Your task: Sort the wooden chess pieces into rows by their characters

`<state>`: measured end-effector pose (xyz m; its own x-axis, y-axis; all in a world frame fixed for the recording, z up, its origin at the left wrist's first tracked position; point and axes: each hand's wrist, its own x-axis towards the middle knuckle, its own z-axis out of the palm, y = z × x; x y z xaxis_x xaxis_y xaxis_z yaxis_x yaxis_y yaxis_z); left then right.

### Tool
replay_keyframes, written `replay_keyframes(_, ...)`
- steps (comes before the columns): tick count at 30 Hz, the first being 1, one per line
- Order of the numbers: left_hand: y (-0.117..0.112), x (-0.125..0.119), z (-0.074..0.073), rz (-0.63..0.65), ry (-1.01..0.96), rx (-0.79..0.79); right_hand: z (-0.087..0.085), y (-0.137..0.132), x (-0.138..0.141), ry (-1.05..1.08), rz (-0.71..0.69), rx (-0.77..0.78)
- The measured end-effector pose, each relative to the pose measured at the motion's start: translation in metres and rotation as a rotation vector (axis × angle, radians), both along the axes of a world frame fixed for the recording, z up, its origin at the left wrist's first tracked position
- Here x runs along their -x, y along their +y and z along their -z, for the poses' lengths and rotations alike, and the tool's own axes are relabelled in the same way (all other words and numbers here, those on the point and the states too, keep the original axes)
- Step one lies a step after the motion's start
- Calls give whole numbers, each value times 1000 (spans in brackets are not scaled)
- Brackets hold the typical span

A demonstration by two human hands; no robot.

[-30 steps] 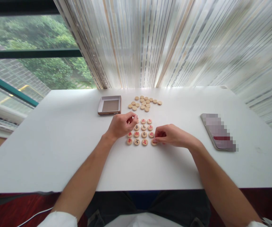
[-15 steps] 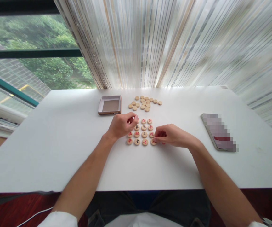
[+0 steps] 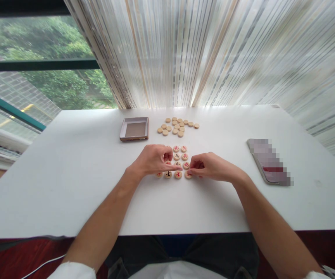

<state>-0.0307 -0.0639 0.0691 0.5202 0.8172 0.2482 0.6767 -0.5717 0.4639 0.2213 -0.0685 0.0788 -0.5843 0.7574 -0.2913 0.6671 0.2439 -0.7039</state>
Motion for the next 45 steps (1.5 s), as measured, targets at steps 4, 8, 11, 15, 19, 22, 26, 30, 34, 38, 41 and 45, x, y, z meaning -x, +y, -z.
replay_keyframes(4, 0, -2, 0, 14, 97, 39, 0, 0, 0, 7, 1, 4)
replay_keyframes(8, 0, -3, 1, 11, 133, 58, -1, 0, 1, 4, 2, 4)
replay_keyframes(11, 1, -2, 1, -1, 140, 63, -2, 0, 1, -3, 1, -3)
replay_keyframes(15, 1, -2, 1, -7, 144, 80, -3, 0, 1, -8, 1, -9)
replay_keyframes(19, 1, -3, 0, -2, 133, 81, -3, -1, 1, -7, 5, -4)
replay_keyframes(22, 0, -3, 0, -9, 126, 69, -3, -1, 1, -2, 7, 1)
replay_keyframes(26, 0, -3, 1, -8, 124, 52, -4, -1, 2, 0, 15, 8)
replay_keyframes(30, 0, -3, 2, -7, 130, 45, -3, -1, 2, -2, 16, 13)
replay_keyframes(34, 0, -3, 1, -10, 135, 49, -3, -1, 2, -3, 14, 1)
replay_keyframes(38, 0, -3, 1, -9, 131, 65, -3, -1, 2, -5, 14, 2)
replay_keyframes(41, 0, -3, 1, -12, 127, 75, -3, -1, 2, -4, 16, 2)
replay_keyframes(45, -1, -2, 1, -17, 114, 79, -4, -2, 2, 1, 16, -7)
